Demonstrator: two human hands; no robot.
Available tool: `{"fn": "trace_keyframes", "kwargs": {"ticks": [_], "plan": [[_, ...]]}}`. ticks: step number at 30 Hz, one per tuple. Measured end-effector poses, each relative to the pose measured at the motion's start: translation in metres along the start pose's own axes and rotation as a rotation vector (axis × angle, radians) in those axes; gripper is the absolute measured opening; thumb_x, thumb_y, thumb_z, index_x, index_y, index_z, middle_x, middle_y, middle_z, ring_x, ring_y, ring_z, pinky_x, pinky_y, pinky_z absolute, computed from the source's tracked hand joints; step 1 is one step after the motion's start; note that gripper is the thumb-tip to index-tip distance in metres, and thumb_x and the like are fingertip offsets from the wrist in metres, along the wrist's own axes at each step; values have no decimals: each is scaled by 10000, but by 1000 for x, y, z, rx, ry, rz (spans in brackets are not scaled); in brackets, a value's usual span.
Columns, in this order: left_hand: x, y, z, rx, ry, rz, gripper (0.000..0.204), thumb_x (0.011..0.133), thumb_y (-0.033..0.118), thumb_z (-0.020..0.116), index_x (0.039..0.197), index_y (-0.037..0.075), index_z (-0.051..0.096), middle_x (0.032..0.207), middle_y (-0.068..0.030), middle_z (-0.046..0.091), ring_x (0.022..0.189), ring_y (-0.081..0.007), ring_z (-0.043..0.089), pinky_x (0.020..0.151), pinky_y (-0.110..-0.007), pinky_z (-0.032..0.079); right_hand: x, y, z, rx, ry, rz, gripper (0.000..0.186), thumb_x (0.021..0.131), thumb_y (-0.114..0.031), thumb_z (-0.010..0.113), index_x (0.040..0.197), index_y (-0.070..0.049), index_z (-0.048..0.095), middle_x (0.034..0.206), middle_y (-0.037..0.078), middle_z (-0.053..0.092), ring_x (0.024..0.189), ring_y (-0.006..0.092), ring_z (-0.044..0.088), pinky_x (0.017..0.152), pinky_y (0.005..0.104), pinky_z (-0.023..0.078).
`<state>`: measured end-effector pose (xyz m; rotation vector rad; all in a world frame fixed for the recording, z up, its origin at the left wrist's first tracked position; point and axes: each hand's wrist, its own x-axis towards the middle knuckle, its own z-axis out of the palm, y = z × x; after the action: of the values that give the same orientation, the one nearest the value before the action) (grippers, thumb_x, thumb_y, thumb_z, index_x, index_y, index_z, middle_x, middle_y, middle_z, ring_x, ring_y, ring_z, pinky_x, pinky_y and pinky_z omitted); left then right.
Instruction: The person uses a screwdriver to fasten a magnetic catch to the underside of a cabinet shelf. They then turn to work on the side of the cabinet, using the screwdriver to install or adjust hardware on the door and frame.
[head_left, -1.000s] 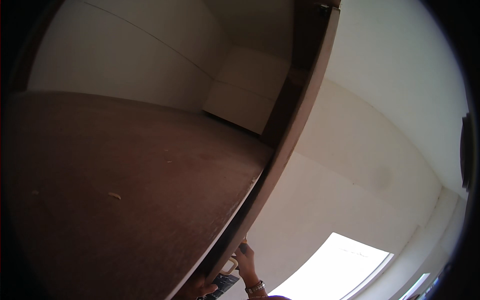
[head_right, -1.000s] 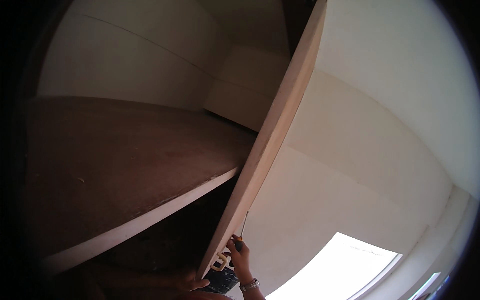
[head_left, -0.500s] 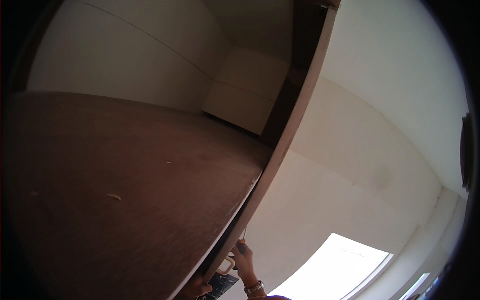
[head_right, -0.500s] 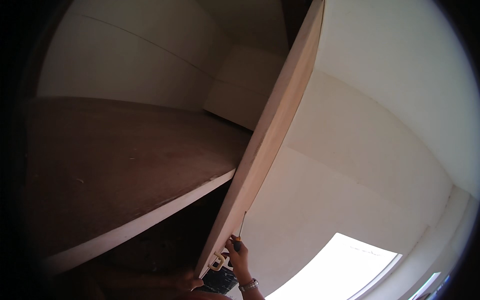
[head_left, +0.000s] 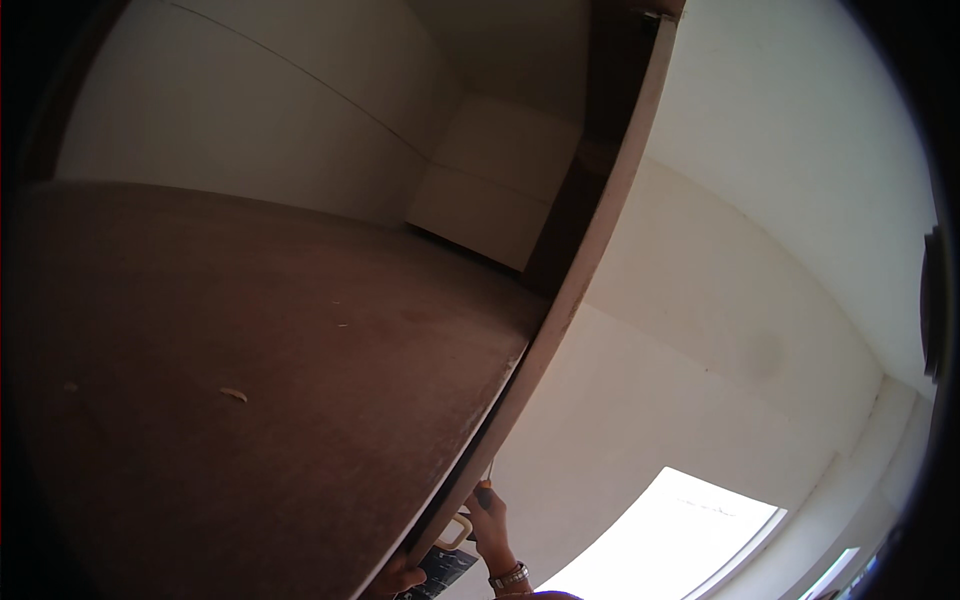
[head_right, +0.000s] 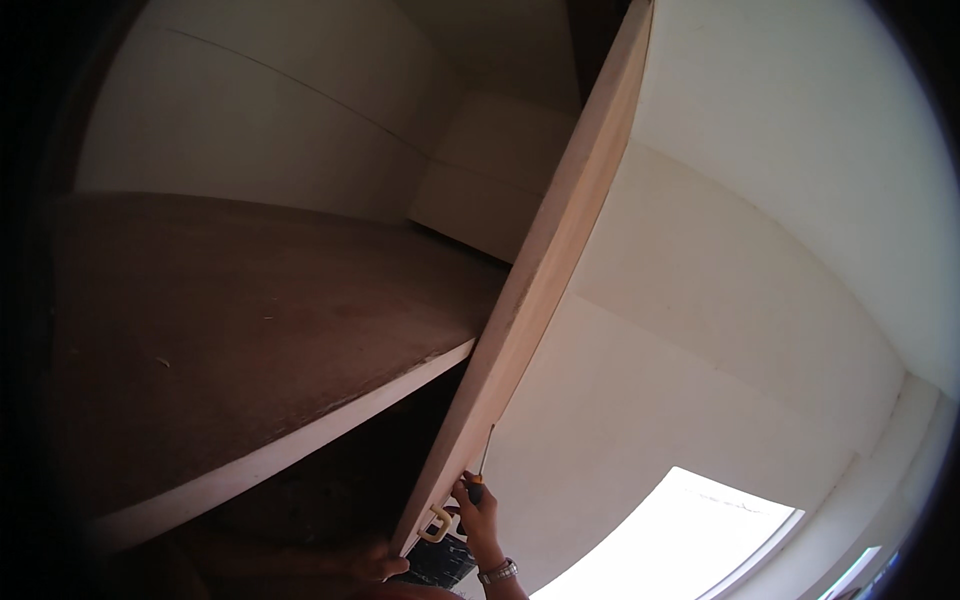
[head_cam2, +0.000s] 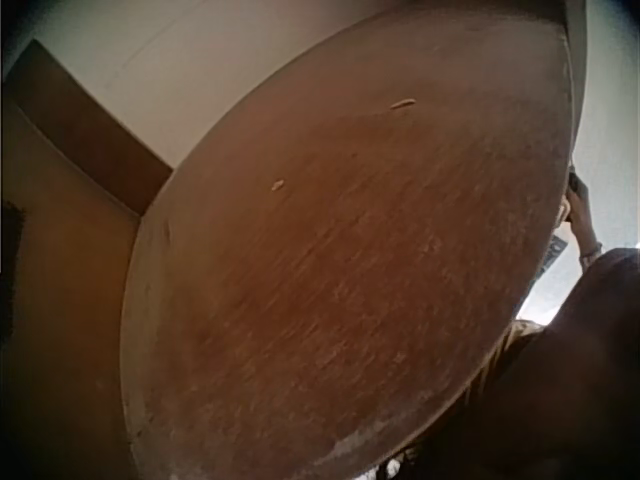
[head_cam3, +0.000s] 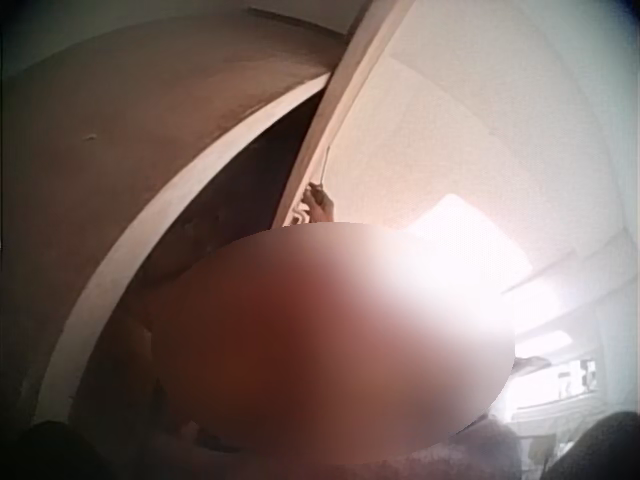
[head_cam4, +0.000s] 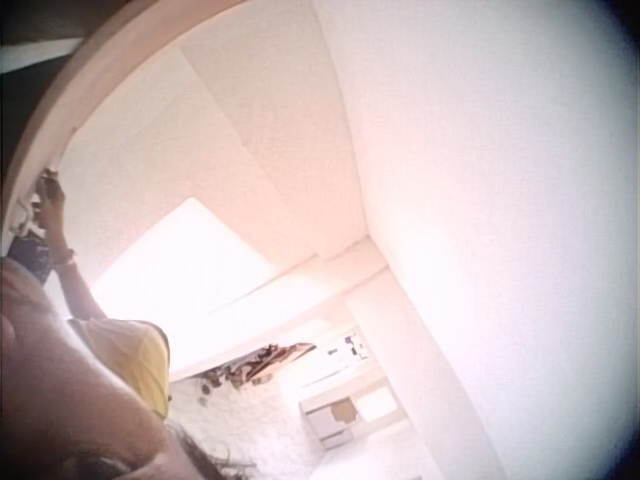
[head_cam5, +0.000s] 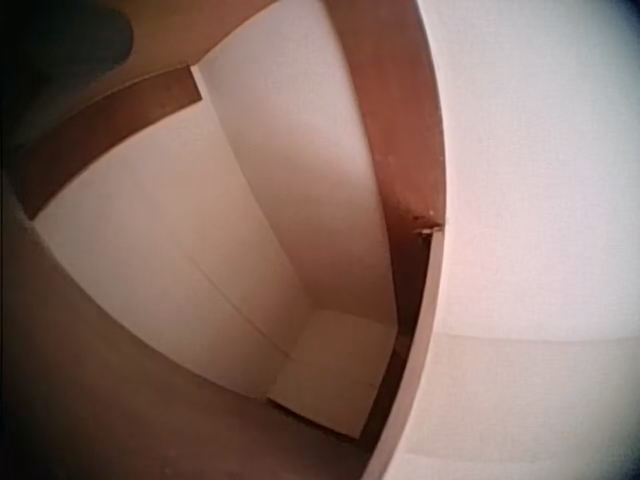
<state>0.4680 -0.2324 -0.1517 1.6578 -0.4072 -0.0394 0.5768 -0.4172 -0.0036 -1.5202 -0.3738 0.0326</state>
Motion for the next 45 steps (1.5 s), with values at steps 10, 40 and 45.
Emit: {"fn": "trace_keyframes", "kwargs": {"ticks": [10,40,45], "plan": [[2,8,-8,79,-129,-186,509,958,431,651,1161,-35,636,888,-77,626,848,-132,615,667,-309,499,-1,1,0,2,27,3,285,1010,-171,635,1174,62,642,1041,94,700,948,175,673,818,312,546],[-7,40,7,120,-35,-61,502,930,403,678,1155,-45,659,936,-136,670,930,-199,652,789,-377,516,-5,68,-27,207,-211,94,367,1034,-113,571,1353,66,551,1150,129,679,997,235,702,818,313,608],[6,27,-4,194,-11,-8,499,930,397,677,1157,-48,657,940,-139,671,933,-204,652,795,-380,514,-16,97,-19,237,-169,88,393,1041,-144,591,1373,57,526,1081,99,678,945,206,694,768,331,622]]}}
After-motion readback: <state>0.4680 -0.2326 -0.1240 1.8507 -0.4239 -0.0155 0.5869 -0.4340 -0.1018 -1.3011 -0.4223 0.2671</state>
